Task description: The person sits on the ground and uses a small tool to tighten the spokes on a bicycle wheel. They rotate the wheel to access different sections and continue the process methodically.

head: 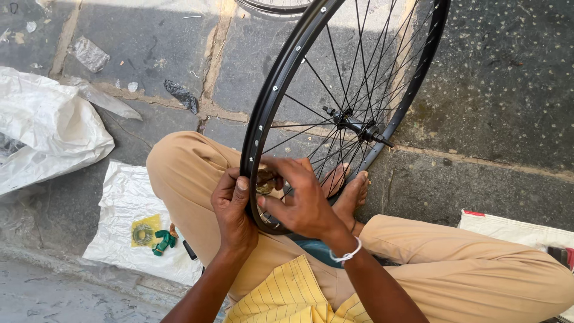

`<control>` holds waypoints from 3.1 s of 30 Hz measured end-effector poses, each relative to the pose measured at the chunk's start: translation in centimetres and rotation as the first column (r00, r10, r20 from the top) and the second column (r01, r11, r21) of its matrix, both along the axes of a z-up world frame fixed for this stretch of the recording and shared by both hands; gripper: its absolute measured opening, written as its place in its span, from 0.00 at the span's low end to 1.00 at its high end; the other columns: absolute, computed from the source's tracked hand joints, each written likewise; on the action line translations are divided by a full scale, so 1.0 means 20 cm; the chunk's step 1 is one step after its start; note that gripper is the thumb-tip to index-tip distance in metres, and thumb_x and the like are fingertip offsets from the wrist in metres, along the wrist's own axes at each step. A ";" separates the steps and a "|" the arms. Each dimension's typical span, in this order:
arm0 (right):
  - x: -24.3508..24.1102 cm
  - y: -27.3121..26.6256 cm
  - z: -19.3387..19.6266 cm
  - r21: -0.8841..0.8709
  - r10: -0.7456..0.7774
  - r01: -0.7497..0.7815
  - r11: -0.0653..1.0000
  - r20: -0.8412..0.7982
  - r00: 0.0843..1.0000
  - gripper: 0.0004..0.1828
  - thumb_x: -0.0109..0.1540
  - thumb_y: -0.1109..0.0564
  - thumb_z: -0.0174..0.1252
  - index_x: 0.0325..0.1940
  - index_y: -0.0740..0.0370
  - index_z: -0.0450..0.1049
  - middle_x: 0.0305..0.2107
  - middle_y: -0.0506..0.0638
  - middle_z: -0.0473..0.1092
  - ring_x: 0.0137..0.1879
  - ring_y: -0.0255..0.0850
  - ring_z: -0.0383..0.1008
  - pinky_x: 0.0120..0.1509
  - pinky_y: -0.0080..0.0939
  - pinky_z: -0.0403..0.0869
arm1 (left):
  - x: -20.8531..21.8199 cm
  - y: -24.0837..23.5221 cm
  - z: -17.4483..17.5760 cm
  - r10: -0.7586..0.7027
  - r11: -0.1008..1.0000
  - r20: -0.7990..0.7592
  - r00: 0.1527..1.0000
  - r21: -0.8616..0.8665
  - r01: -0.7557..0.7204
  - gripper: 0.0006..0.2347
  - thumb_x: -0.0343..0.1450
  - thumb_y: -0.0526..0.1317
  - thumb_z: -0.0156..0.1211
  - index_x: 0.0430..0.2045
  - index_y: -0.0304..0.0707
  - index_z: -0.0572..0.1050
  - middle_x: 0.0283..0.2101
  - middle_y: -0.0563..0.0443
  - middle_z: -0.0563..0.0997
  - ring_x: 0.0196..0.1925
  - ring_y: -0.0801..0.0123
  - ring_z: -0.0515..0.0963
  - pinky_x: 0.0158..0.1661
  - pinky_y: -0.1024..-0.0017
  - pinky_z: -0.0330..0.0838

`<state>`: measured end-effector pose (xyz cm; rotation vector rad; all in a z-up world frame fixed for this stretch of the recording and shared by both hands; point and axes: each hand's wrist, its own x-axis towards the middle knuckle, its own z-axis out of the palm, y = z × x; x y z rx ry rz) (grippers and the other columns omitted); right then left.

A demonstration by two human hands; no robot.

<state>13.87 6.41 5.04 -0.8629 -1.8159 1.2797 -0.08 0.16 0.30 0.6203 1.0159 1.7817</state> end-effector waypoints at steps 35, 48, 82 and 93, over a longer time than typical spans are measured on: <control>0.03 -0.06 0.03 0.429 -0.143 0.109 0.897 0.047 0.989 0.14 0.60 0.59 0.67 0.47 0.65 0.75 0.45 0.57 0.74 0.54 0.51 0.77 0.65 0.52 0.72 | -0.02 0.00 0.04 0.038 0.999 -0.073 0.997 -0.016 -0.039 0.10 0.78 0.42 0.62 0.42 0.32 0.73 0.38 0.53 0.77 0.37 0.78 0.73 0.40 0.78 0.67; -0.03 0.16 -0.02 0.245 -0.174 0.189 0.951 -0.080 0.981 0.23 0.65 0.58 0.64 0.64 0.62 0.73 0.55 0.56 0.73 0.63 0.48 0.73 0.69 0.46 0.74 | -0.06 0.19 0.22 0.123 0.991 -0.349 0.929 -0.011 -0.135 0.10 0.78 0.43 0.58 0.39 0.32 0.73 0.35 0.52 0.78 0.37 0.75 0.78 0.42 0.76 0.72; -0.03 -0.02 -0.03 0.680 -0.346 0.287 0.674 -0.053 0.937 0.20 0.62 0.66 0.65 0.54 0.69 0.66 0.56 0.69 0.68 0.53 0.56 0.80 0.50 0.46 0.81 | -0.01 0.19 0.26 -0.151 0.981 -0.255 0.955 0.078 0.176 0.12 0.76 0.40 0.62 0.44 0.25 0.79 0.43 0.48 0.80 0.42 0.75 0.76 0.43 0.76 0.71; 0.10 0.05 -0.04 0.616 -0.239 0.228 0.754 -0.066 0.969 0.23 0.64 0.66 0.64 0.61 0.73 0.65 0.53 0.63 0.71 0.51 0.50 0.79 0.45 0.37 0.82 | 0.06 0.16 0.25 -0.171 0.979 -0.082 0.982 0.096 0.178 0.18 0.80 0.49 0.48 0.42 0.30 0.78 0.39 0.52 0.81 0.39 0.77 0.77 0.43 0.77 0.74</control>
